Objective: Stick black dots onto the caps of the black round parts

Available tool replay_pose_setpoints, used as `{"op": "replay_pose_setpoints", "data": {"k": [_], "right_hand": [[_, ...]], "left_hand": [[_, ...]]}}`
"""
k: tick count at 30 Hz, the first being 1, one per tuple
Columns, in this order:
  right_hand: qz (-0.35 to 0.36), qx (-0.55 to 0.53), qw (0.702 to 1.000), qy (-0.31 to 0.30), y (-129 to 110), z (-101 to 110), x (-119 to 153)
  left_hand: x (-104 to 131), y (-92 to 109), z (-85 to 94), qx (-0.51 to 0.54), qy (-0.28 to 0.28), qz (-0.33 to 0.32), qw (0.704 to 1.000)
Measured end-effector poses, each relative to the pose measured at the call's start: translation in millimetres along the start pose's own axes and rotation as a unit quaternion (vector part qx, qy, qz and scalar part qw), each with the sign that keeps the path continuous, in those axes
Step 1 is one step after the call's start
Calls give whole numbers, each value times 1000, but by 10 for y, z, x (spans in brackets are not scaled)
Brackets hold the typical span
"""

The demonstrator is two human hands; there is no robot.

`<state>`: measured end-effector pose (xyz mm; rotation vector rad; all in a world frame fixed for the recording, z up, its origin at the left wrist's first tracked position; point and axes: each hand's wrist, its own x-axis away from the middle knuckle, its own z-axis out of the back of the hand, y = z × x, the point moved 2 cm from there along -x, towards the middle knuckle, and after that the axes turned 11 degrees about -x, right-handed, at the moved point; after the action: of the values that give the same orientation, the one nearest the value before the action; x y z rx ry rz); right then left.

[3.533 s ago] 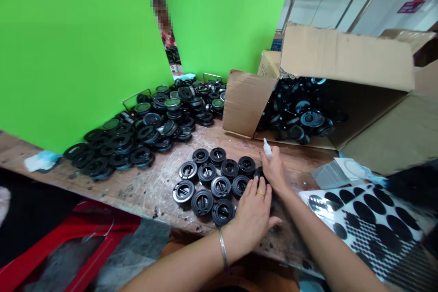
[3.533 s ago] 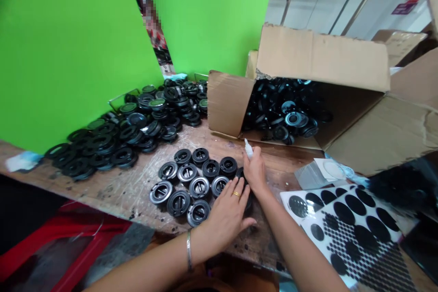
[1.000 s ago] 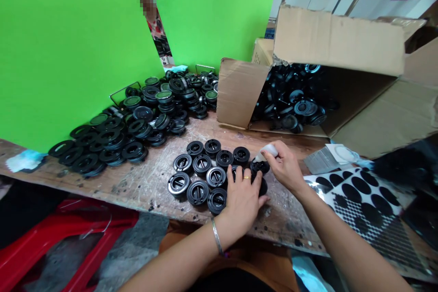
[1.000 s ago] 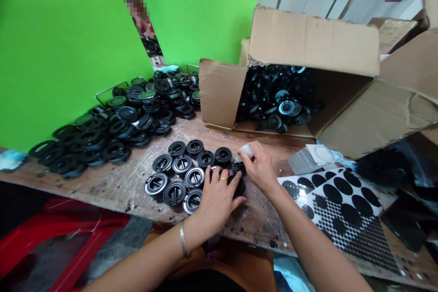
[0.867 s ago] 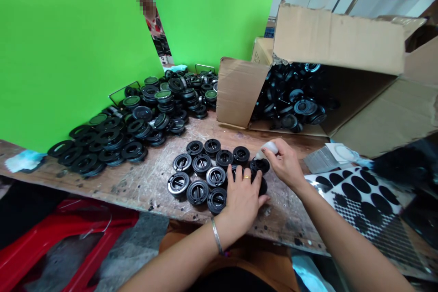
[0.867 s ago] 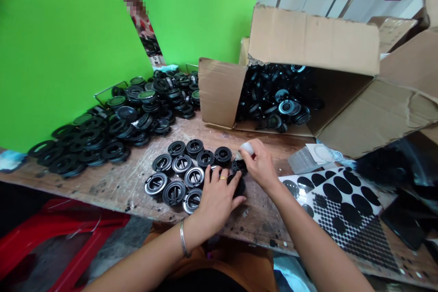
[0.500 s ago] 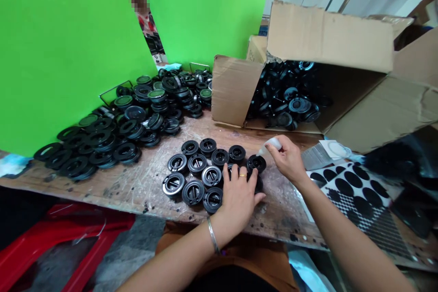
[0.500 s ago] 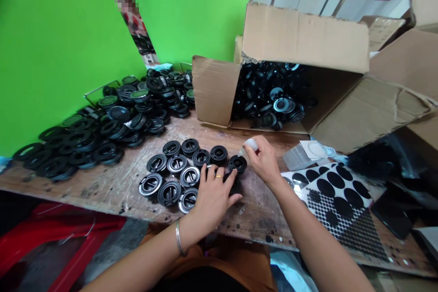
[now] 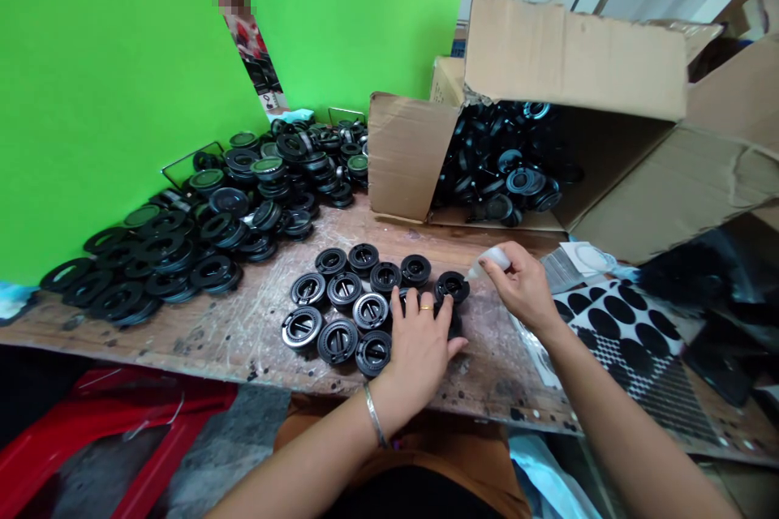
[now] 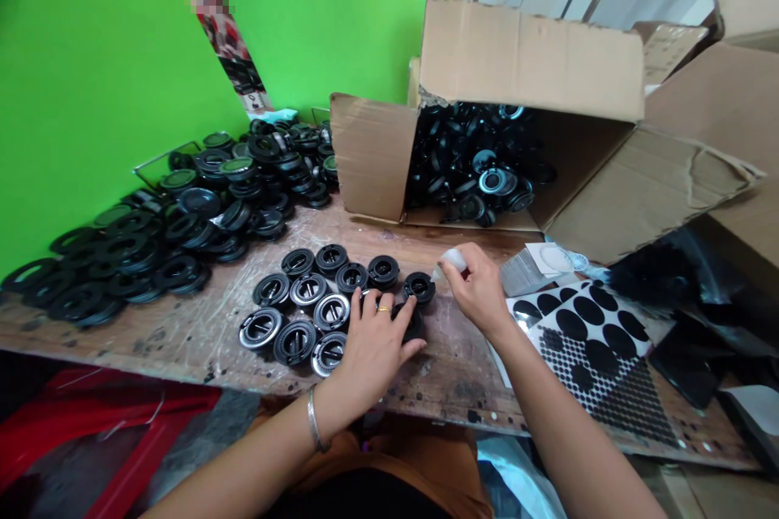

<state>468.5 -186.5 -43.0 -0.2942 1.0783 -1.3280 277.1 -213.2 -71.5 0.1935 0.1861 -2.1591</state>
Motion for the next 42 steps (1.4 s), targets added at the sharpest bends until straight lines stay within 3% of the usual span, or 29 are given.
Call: {"op": "replay_pose_setpoints", "data": {"k": [10, 20, 30, 35, 42], "right_hand": [[-15, -4, 999, -40, -141, 27, 141], [-29, -34, 997, -55, -209, -79, 132], [-15, -31, 998, -59, -260, -147, 106], [-64, -42, 997, -24, -180, -57, 174], [-149, -142, 978, 16, -125, -54, 268]], "left_hand": [[-5, -11, -4, 25, -5, 3, 1000], [204, -301, 186, 172, 17, -6, 985], [311, -386, 75, 206, 17, 19, 978], [323, -377, 106, 199, 25, 15, 980], [385, -341, 116, 153, 35, -19, 987]]}}
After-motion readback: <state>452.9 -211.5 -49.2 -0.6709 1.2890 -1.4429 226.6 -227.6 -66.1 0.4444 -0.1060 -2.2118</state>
